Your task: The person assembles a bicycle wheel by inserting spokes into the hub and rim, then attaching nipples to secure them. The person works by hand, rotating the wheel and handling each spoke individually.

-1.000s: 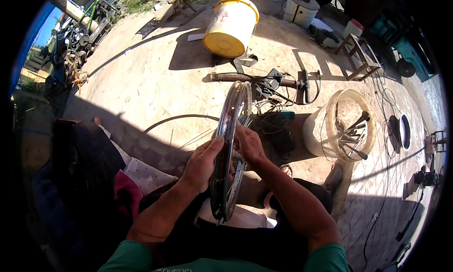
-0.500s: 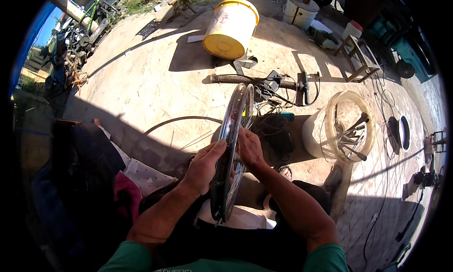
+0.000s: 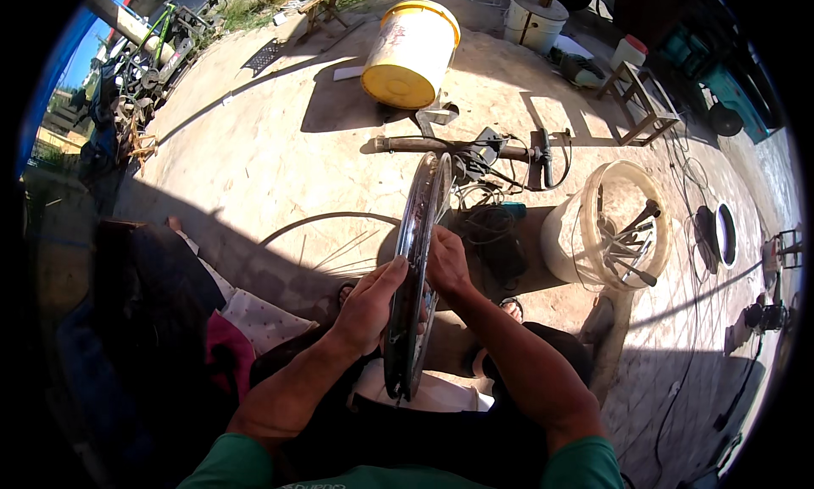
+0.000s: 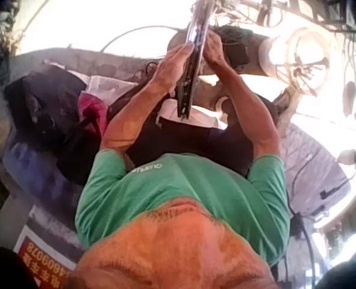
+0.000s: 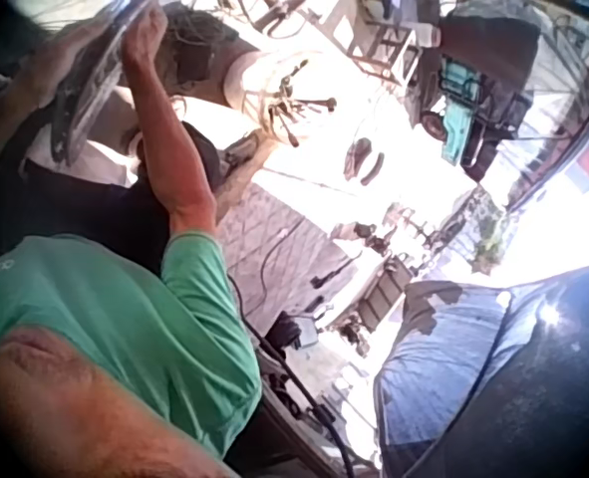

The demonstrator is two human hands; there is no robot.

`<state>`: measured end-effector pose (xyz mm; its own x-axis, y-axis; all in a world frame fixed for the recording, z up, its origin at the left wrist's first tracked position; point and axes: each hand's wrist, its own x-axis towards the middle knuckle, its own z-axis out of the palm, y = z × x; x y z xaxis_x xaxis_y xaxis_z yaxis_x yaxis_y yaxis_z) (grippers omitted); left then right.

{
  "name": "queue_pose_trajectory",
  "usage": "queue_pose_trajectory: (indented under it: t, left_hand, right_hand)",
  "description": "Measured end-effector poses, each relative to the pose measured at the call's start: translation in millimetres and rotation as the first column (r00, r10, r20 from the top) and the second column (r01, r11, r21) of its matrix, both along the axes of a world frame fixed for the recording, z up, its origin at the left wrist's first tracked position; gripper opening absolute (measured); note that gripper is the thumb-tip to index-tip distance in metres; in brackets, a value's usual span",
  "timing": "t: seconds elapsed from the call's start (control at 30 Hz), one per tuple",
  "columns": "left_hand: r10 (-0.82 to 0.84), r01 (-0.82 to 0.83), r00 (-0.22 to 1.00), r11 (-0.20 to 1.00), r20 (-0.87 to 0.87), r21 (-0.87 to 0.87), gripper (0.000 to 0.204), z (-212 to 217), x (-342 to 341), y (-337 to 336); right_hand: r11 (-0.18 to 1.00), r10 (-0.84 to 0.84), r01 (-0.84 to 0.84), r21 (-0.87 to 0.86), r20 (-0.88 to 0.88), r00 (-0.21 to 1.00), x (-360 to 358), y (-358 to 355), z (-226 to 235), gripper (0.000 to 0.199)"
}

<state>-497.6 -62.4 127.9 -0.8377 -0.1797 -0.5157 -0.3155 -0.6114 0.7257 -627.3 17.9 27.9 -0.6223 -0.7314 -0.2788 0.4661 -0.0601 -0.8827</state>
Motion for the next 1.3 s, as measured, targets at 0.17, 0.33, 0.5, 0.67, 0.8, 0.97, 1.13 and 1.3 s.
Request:
queue_pose_trajectory:
  t: [0.17,0.33,0.5,0.67,0.8,0.97,1.13,1.3]
  left_hand:
    - [-0.074,0.053,0.996,0.945,-0.053,-0.323,0.035,12.4,6.5,-20.0]
    - [0.259,-0.289,0.956,0.741,-0.139,-0.606,0.034,64.6,46.5,-57.6]
    - [0.581,-0.450,0.810,0.538,-0.073,-0.713,0.022,27.2,187.6,-78.6]
    - [0.676,-0.060,0.664,0.476,0.321,-0.878,0.020,-42.6,343.1,-39.4]
    - [0.716,0.120,0.522,0.476,0.463,-0.871,0.022,-86.6,399.3,6.0]
    - [0.688,0.083,0.668,0.310,0.284,-0.947,0.025,-118.5,427.5,24.3]
    - [0.597,0.496,0.587,0.268,0.547,-0.826,0.024,-115.6,449.3,30.4]
    - [0.676,0.154,0.611,0.408,0.411,-0.900,0.025,-123.0,448.7,36.5]
  right_hand:
    - [1.000,-0.004,0.004,0.001,-0.026,1.000,1.8,-1.9,1.4,0.040]
    - [0.998,-0.003,0.007,-0.058,0.067,0.998,-4.8,0.0,-10.8,0.038]
    - [0.999,-0.041,0.041,0.001,0.035,0.999,4.2,-2.6,-1.5,0.036]
    - [0.999,-0.046,0.046,0.007,0.019,0.999,6.6,-3.6,-2.2,0.036]
    - [0.999,-0.035,0.034,0.026,0.030,0.999,7.6,-5.1,-0.8,0.038]
    - [1.000,-0.010,0.010,-0.008,0.026,1.000,9.4,-7.8,-3.7,0.038]
    - [1.000,0.002,-0.003,0.024,0.046,0.999,4.9,-8.7,-11.2,0.034]
    - [0.998,0.040,-0.043,0.042,0.060,0.997,10.8,-11.3,2.9,0.043]
